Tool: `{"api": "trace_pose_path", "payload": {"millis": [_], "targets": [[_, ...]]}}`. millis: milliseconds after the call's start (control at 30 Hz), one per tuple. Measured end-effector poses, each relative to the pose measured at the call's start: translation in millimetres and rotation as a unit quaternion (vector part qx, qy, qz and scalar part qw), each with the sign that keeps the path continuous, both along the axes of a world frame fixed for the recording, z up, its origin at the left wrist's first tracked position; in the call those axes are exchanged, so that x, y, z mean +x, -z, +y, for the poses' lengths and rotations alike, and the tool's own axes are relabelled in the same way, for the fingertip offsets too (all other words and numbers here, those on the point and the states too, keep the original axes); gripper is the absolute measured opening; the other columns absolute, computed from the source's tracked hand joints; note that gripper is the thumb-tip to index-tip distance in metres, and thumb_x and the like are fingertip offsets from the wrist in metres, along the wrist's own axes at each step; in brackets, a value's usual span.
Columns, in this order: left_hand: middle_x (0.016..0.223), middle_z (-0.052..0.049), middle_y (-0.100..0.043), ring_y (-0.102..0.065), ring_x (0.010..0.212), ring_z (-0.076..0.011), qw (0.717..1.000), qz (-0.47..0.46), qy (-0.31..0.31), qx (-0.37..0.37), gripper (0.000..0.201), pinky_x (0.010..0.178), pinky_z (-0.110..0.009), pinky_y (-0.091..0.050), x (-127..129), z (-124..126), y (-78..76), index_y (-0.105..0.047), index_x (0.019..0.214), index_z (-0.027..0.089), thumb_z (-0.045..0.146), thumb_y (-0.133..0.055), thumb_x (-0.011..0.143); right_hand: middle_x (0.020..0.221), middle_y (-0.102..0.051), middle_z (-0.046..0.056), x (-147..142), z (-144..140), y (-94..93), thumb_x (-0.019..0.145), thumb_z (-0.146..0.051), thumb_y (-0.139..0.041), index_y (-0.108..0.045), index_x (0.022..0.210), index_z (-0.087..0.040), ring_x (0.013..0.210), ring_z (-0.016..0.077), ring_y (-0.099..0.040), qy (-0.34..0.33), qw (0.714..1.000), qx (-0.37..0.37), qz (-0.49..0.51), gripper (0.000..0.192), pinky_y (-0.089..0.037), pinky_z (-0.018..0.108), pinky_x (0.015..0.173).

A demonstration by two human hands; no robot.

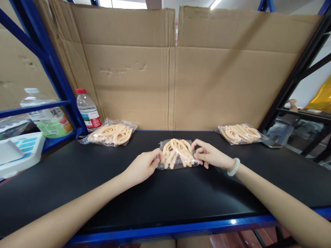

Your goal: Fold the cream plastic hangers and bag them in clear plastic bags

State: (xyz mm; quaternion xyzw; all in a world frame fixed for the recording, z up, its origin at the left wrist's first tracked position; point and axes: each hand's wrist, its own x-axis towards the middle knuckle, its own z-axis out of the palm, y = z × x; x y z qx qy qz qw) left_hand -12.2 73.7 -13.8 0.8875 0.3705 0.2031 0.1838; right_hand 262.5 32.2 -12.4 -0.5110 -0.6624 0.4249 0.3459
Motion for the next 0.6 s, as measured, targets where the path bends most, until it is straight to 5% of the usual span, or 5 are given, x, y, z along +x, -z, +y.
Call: {"api": "trace_pose_path", "payload": {"millis": [167, 400, 600], "targets": [[0.071, 0.001, -0.060, -0.055, 0.061, -0.0153, 0.998, 0.048, -0.007, 0.049, 0.014, 0.058, -0.024, -0.037, -1, -1, -0.7, -0.053, 0.084, 0.021, 0.018, -0.040, 0.086, 0.062, -0.054, -0.003, 6, -1, -5.5, 0.073, -0.019, -0.056, -0.057, 0.082, -0.015, 0.050, 0.0074, -0.051, -0.014, 0.998, 0.006, -0.055, 0.010, -0.050, 0.017, 0.039], [0.084, -0.003, -0.064, -0.061, 0.072, -0.0179, 0.986, 0.111, 0.070, 0.098, 0.021, 0.067, -0.027, -0.042, -5, -6, -11.1, -0.059, 0.089, 0.020, 0.016, -0.038, 0.087, 0.079, -0.063, 0.004, 18, -8, -22.1, 0.083, -0.036, -0.059, -0.064, 0.094, -0.012, 0.065, 0.0121, -0.060, -0.098, 0.986, 0.010, -0.136, 0.026, -0.057, 0.023, 0.052], [0.086, -0.003, -0.061, -0.059, 0.071, -0.0173, 0.969, 0.146, 0.115, 0.163, 0.016, 0.065, -0.026, -0.044, -9, -5, -15.4, -0.060, 0.093, 0.019, 0.030, -0.048, 0.090, 0.098, -0.058, 0.006, 22, -6, -19.6, 0.073, -0.027, -0.074, -0.064, 0.092, -0.016, 0.081, 0.0142, -0.057, -0.130, 0.942, 0.184, -0.248, 0.024, -0.053, 0.023, 0.060]]}}
